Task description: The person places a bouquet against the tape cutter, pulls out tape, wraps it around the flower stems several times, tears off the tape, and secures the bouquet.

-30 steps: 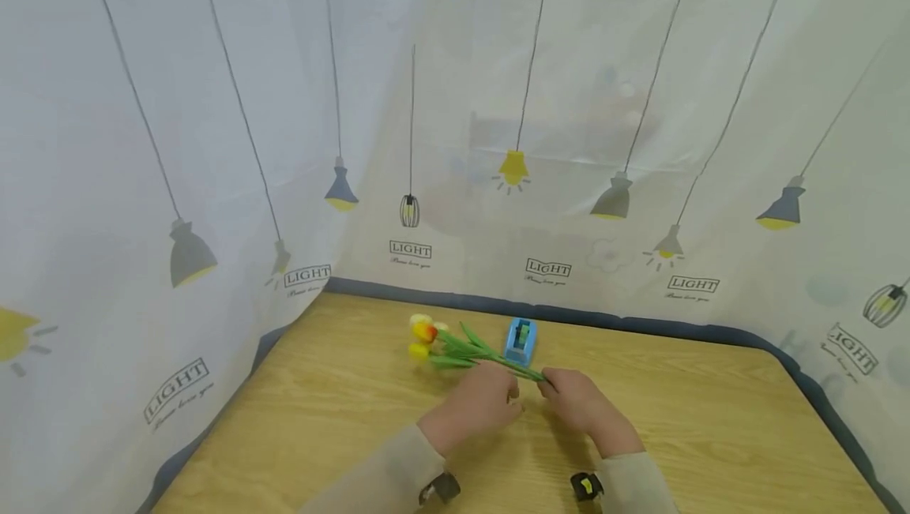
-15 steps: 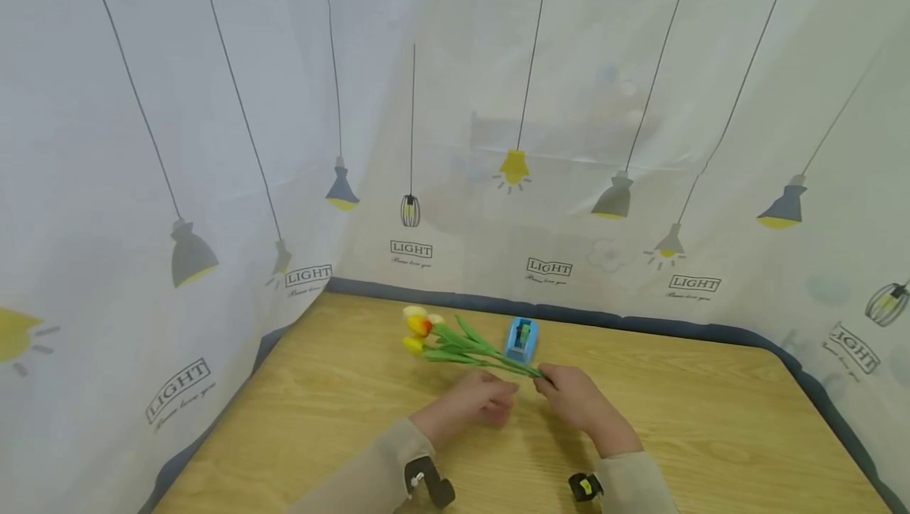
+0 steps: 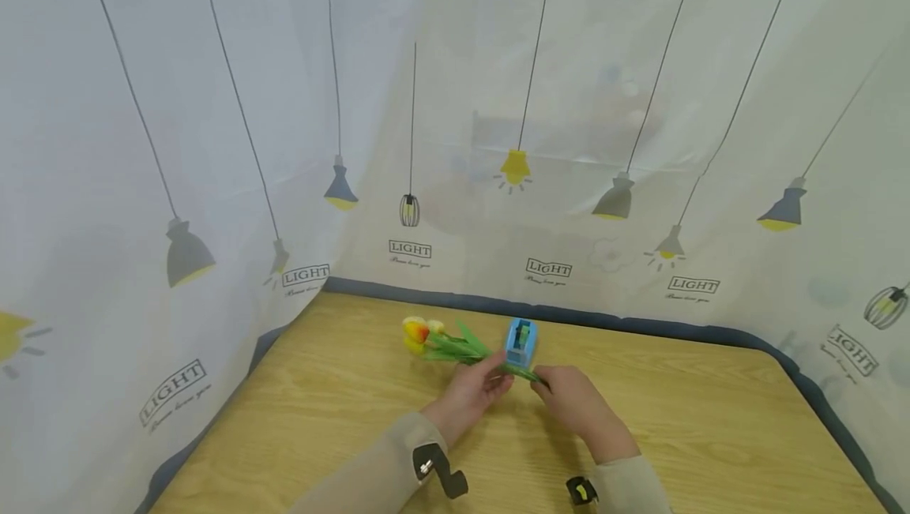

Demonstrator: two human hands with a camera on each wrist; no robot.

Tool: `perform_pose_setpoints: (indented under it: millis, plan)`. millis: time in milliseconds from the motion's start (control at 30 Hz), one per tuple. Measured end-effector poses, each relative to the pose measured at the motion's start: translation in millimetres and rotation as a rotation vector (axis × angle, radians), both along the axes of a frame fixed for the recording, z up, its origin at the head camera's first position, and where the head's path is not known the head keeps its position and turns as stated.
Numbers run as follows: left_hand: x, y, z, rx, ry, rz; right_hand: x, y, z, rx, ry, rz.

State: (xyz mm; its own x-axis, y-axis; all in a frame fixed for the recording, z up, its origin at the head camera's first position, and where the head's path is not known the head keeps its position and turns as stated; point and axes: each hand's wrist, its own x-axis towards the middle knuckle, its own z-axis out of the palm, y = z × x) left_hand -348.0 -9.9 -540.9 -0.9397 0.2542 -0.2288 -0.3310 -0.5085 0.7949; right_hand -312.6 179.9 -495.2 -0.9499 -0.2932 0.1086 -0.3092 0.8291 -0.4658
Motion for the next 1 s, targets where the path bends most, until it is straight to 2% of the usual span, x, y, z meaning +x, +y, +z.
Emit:
perform_pose_setpoints:
  millis: [167,333,433,633,1000]
  plan:
    - [0.7,-2,2.2,0.03,0.011,-0.007,4.5,-1,7.0,0.009,0.041,0.007]
    - [1.8,-3,4.7,0.018,0.017,-0.019,8.7,-2,13.8,0.023,0.055,-0.009]
    - [2.8,-4,4.3,0.006,0.017,-0.022,7.1,-1,11.5,0.019,0.034,-0.013]
    - [3.9,-4,1.2,-0.015,0.021,-0.024,2.3,2,4.9,-0.039,-0.076,-0.036]
    - [9.9,-2,2.1,0.059,0.005,-0.014,1.3,5,7.0,-0.056,-0.081,-0.025]
